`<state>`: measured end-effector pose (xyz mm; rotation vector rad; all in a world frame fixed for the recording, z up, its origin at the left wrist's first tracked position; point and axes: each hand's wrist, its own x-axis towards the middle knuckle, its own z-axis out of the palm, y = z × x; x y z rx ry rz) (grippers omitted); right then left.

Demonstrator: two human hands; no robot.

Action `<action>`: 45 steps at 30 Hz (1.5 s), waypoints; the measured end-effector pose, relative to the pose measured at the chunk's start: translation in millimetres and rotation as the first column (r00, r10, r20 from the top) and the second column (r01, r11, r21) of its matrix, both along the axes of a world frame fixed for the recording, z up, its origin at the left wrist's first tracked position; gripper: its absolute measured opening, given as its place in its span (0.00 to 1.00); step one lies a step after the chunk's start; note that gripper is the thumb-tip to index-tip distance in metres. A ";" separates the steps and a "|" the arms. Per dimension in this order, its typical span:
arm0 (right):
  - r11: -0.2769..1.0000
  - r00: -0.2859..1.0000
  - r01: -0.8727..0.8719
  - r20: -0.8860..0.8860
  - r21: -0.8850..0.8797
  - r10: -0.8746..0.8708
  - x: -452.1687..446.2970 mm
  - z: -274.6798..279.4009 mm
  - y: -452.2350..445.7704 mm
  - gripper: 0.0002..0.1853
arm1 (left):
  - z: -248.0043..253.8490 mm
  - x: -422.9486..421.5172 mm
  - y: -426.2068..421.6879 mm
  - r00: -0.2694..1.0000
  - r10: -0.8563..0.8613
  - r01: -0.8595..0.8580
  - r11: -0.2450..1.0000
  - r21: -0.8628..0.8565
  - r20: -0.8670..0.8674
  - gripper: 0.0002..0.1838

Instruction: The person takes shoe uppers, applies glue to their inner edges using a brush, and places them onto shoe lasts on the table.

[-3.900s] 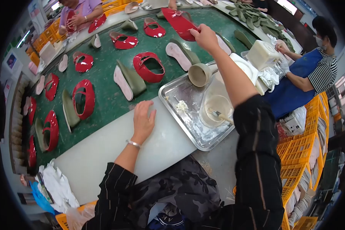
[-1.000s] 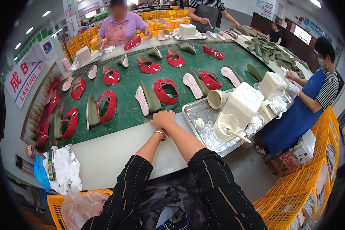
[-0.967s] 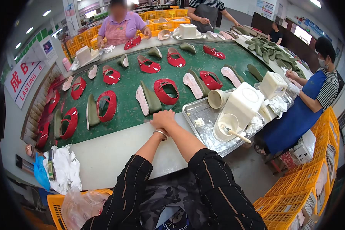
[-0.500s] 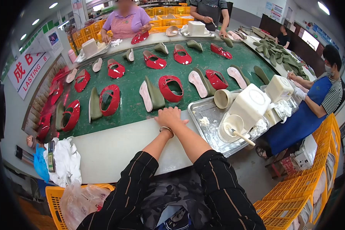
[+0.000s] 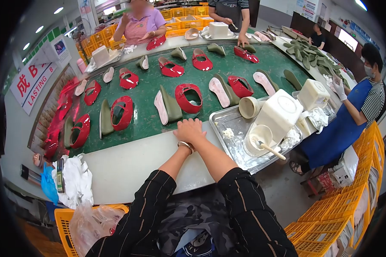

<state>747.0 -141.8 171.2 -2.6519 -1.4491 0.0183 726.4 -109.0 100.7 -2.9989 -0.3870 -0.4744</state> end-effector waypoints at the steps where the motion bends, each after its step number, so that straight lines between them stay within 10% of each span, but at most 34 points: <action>1: 1.000 1.000 0.001 0.002 0.003 -0.001 0.6 0.5 -0.4 0.24 | 8.4 -2.5 -2.7 0.997 0.007 -0.010 0.999 -0.043 -0.074 0.36; 11: 0.999 1.000 0.015 -0.016 0.037 -0.015 6.4 -7.8 -3.7 0.23 | 42.7 -20.5 -19.6 0.996 -0.084 0.086 0.993 -0.086 0.028 0.56; 17: 1.000 0.999 0.018 -0.034 0.015 -0.018 9.3 -8.9 -4.0 0.23 | 64.2 -19.4 -23.7 0.965 -0.074 0.021 0.978 -0.207 -0.251 0.60; 38: 0.996 0.998 0.000 0.067 0.094 -0.006 24.6 -31.2 -12.0 0.26 | -13.5 17.8 -11.0 0.994 -0.108 0.110 0.982 -0.151 0.025 0.31; 45: 0.999 1.000 0.004 -0.012 0.038 -0.004 19.2 -9.9 -18.0 0.23 | 51.6 -6.2 -31.3 0.988 -0.066 0.031 0.972 -0.234 -0.143 0.54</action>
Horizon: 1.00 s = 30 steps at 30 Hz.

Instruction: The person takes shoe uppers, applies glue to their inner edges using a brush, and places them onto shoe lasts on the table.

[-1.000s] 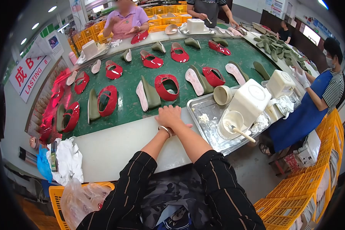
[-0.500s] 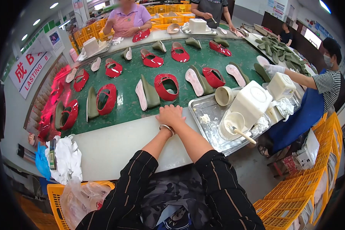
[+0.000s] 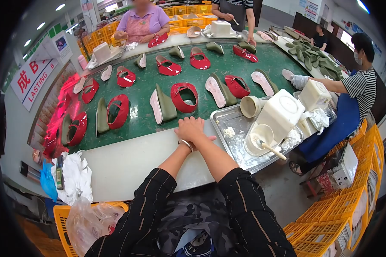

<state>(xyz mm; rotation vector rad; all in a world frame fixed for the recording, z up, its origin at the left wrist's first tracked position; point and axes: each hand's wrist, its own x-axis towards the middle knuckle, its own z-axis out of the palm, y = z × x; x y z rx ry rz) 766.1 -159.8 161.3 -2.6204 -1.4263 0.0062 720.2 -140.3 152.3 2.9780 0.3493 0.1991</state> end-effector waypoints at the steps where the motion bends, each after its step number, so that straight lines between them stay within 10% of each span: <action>1: 1.000 1.000 0.002 -0.005 -0.001 -0.002 -0.2 0.9 -0.6 0.23 | -4.8 0.3 0.2 0.996 -0.040 0.037 0.998 0.042 0.083 0.57; 11: 0.990 0.983 0.090 -0.151 -0.109 -0.106 -16.8 44.0 -17.6 0.25 | -24.3 14.2 3.9 0.999 -0.038 0.038 0.999 0.008 -0.028 0.54; 14: 0.996 0.995 0.063 -0.071 -0.068 -0.068 -6.4 21.6 -12.8 0.26 | -55.8 25.3 9.3 0.936 -0.063 0.044 0.997 0.061 0.347 0.40; 16: 0.999 0.999 0.033 0.011 -0.030 -0.033 1.7 2.7 -8.6 0.26 | -51.8 25.9 9.1 0.999 -0.041 0.041 0.998 0.044 0.008 0.38; 30: 1.000 0.997 0.028 0.068 0.010 -0.029 14.2 -15.3 -10.6 0.28 | -66.1 32.1 4.9 0.997 -0.065 0.062 0.996 0.064 0.036 0.32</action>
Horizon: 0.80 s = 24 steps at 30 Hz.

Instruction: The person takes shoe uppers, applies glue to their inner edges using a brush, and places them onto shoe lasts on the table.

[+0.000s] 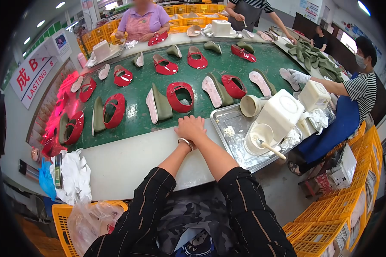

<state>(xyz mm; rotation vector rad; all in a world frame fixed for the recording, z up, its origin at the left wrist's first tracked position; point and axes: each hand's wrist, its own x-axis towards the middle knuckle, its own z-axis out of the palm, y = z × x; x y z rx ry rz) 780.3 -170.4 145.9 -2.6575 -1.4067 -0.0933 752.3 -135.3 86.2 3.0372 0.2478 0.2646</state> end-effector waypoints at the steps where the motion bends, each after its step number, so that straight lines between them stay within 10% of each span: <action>1: 1.000 1.000 0.004 -0.008 -0.003 -0.004 -0.8 1.9 -1.1 0.28 | -2.1 0.2 0.1 1.000 -0.013 0.013 1.000 0.009 0.021 0.33; 7: 1.000 0.999 -0.004 -0.049 0.005 0.004 -1.3 9.0 -5.0 0.25 | -13.2 6.5 1.3 0.993 -0.026 0.004 0.981 0.194 0.111 0.37; 24: 1.000 0.999 -0.023 -0.045 0.020 0.024 9.2 0.0 -7.1 0.22 | 28.0 -2.9 -15.4 1.000 -0.020 0.020 0.999 0.028 -0.002 0.54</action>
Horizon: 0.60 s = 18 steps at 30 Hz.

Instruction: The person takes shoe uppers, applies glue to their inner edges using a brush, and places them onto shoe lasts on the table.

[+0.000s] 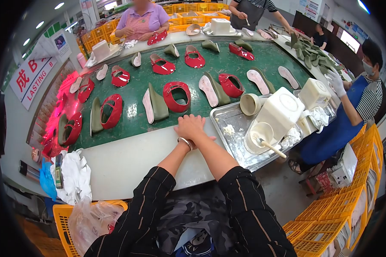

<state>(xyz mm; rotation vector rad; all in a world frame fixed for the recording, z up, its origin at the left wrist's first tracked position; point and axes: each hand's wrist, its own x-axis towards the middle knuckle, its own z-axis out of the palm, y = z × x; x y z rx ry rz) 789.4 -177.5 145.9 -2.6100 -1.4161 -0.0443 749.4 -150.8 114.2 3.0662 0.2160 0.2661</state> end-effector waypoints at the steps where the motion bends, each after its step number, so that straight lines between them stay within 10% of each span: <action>1: 1.000 1.000 0.003 0.008 -0.003 -0.003 3.0 -3.4 -1.1 0.22 | -5.0 1.4 0.6 0.997 -0.014 0.012 1.000 0.025 0.071 0.55; 18: 1.000 1.000 0.005 -0.003 -0.023 -0.005 8.0 2.1 -5.9 0.22 | -24.0 21.4 -0.6 0.997 -0.012 0.012 1.000 0.009 0.080 0.36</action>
